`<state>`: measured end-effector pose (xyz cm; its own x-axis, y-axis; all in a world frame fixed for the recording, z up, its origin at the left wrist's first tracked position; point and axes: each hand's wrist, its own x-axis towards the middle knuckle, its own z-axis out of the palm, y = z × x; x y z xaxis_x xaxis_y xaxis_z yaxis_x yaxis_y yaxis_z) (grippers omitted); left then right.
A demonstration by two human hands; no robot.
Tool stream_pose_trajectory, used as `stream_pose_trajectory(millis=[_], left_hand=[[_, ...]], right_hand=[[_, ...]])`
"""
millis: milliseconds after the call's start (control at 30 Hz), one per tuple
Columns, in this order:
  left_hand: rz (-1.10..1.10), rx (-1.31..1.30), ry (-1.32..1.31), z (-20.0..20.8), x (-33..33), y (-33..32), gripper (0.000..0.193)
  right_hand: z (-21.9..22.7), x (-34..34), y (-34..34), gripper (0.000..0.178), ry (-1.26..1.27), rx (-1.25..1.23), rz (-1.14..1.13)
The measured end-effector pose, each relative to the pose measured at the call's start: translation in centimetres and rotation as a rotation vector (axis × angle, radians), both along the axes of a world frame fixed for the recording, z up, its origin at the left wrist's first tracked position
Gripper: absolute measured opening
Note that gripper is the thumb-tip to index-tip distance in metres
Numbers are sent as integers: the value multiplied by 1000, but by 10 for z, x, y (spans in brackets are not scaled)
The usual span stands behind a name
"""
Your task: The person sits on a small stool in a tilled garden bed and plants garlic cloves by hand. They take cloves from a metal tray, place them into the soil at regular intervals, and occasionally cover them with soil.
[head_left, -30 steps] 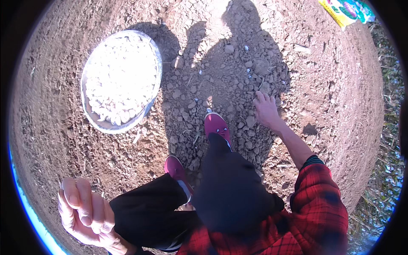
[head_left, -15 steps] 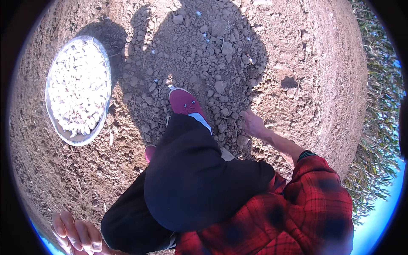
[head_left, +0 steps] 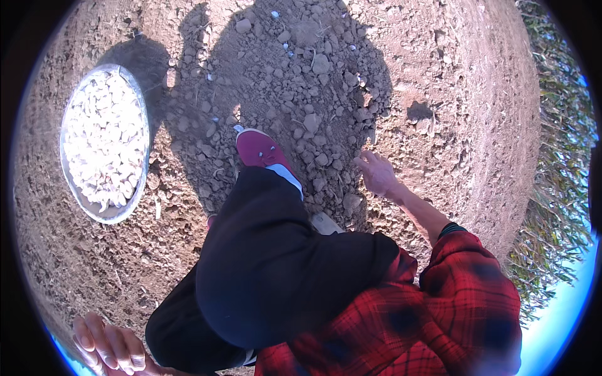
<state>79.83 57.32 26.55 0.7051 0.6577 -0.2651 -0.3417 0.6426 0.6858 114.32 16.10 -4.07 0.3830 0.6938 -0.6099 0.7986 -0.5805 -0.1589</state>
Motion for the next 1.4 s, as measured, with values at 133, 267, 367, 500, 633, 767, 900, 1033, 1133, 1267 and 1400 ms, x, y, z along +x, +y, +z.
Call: stream_pose_trajectory(millis=[133, 267, 367, 500, 633, 767, 900, 1033, 1133, 1267, 1400], left_hand=[[7, 12, 19, 3, 5, -2, 20], [64, -22, 29, 1, 10, -4, 20], [62, -11, 21, 0, 12, -3, 21], [65, 8, 24, 1, 16, -3, 21], [70, 23, 8, -2, 20, -8, 23], [175, -120, 65, -2, 34, -14, 30], [36, -327, 112, -9, 55, -22, 29], [-277, -643, 179, -16, 66, -14, 33], [-425, -697, 170, -33, 77, -2, 30], [-409, -915, 304, -66, 93, 20, 31], [-373, -998, 405, -85, 106, 34, 33]], right_hand=[[-18, 2, 32, 37, -88, -136, 184], [-23, 52, 59, 31, -276, 9, 106], [-23, 81, 85, 38, -333, 134, 186], [-16, 112, 121, 44, -375, 53, 132], [-13, 90, 119, 26, -243, 477, 83], [-25, 4, 60, 24, 445, 168, -161], [-38, -73, -5, 36, 713, -234, -212], [-41, -111, -24, 38, 561, -370, -346], [-44, -125, -4, 40, 470, -401, -425], [-48, -133, 36, 42, 396, -425, -494], [-42, -137, 63, 44, 368, -466, -533]])
